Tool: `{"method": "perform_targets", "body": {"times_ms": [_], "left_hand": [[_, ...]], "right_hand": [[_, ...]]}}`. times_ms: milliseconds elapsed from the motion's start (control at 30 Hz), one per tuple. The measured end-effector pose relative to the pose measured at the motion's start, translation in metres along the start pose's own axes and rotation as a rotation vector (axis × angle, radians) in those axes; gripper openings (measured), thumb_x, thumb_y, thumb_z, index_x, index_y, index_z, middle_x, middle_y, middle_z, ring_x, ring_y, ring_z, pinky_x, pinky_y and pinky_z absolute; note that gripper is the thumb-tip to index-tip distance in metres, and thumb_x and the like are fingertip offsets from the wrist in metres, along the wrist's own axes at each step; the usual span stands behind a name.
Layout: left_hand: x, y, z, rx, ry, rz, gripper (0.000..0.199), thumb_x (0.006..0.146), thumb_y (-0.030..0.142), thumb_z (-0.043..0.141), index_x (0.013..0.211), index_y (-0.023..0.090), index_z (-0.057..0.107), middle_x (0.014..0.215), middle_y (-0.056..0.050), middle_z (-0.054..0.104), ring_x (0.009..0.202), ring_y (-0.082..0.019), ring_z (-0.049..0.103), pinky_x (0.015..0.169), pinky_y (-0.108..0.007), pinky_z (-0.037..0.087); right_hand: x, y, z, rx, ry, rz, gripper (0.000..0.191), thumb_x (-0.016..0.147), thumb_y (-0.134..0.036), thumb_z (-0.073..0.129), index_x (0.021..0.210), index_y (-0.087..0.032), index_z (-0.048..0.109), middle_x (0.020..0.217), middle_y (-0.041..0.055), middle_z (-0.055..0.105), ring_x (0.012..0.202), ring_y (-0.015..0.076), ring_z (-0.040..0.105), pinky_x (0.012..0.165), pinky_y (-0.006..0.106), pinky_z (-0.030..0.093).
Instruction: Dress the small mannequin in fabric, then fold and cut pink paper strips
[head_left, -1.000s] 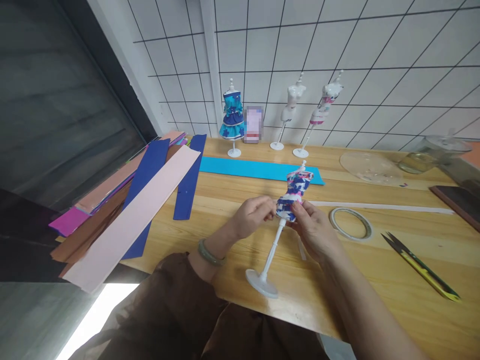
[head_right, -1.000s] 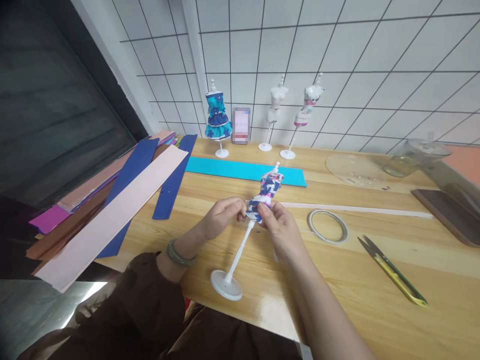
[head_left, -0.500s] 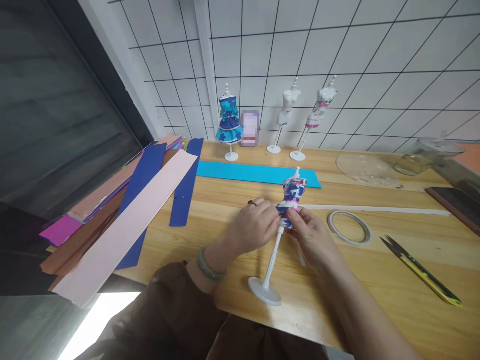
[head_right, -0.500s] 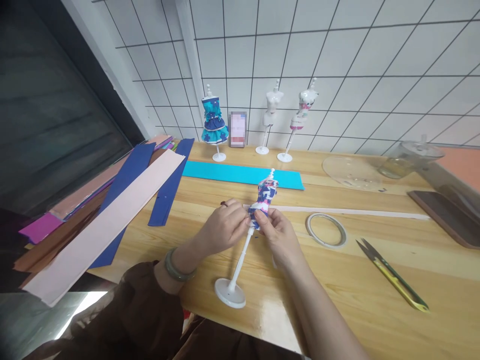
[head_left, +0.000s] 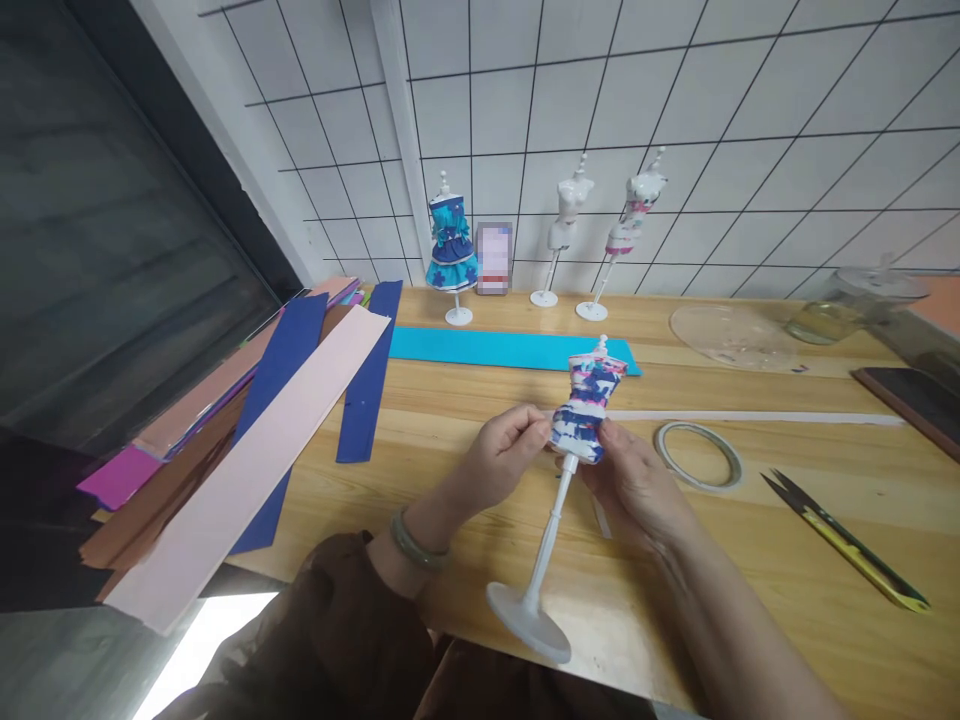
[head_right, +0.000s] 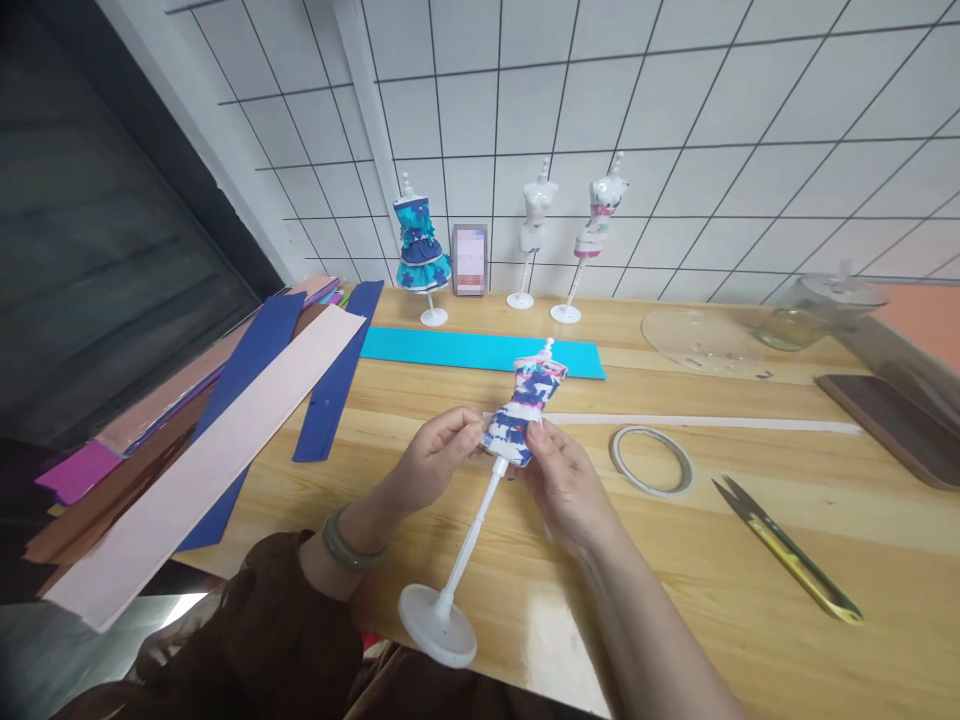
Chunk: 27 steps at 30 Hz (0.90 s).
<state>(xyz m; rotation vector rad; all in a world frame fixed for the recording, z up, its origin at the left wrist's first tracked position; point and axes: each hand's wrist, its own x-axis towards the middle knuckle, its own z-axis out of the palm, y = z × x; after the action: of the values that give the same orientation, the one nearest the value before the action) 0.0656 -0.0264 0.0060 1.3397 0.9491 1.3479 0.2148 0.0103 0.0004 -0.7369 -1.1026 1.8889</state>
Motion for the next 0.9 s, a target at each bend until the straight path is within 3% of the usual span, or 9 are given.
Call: {"method": "perform_targets", "body": {"times_ms": [267,500,700,900], "left_hand": [[0.0,-0.001,0.001,-0.425,0.105,-0.146,0.026,0.077,0.038,0.059,0.07,0.015,0.049,0.063,0.002,0.046,0.061,-0.009,0.042,0.062,-0.025,0.036],[0.0,0.008,0.006,-0.685,0.109,-0.221,0.026,0.076,0.034,0.06,0.065,0.016,0.044,0.061,0.002,0.042,0.058,-0.008,0.042,0.058,-0.024,0.037],[0.0,0.006,0.005,-0.653,0.101,-0.241,0.027,0.077,0.037,0.058,0.065,0.016,0.046,0.06,0.001,0.043,0.057,-0.009,0.045,0.059,-0.025,0.039],[-0.004,0.003,-0.003,-0.403,0.15,-0.082,0.03,0.085,0.037,0.041,0.075,0.013,0.056,0.067,-0.004,0.054,0.066,-0.014,0.053,0.068,-0.03,0.043]], "right_hand": [[0.0,0.0,-0.001,0.021,0.021,-0.009,0.035,0.073,-0.05,0.06,0.094,-0.023,0.067,0.094,0.0076,0.068,0.082,0.0246,0.063,0.071,0.038,0.05],[-0.002,-0.002,0.005,0.069,-0.019,0.032,0.04,0.07,-0.051,0.052,0.101,-0.027,0.064,0.097,0.0055,0.068,0.092,0.0274,0.061,0.078,0.042,0.048],[-0.008,-0.007,0.002,0.097,-0.01,0.075,0.05,0.071,-0.049,0.045,0.114,-0.027,0.058,0.1,0.0063,0.068,0.095,0.029,0.06,0.083,0.048,0.045],[-0.009,-0.006,0.002,0.176,0.015,0.021,0.035,0.069,-0.053,0.057,0.094,-0.029,0.065,0.091,0.0062,0.067,0.089,0.0276,0.061,0.081,0.048,0.046]]}}
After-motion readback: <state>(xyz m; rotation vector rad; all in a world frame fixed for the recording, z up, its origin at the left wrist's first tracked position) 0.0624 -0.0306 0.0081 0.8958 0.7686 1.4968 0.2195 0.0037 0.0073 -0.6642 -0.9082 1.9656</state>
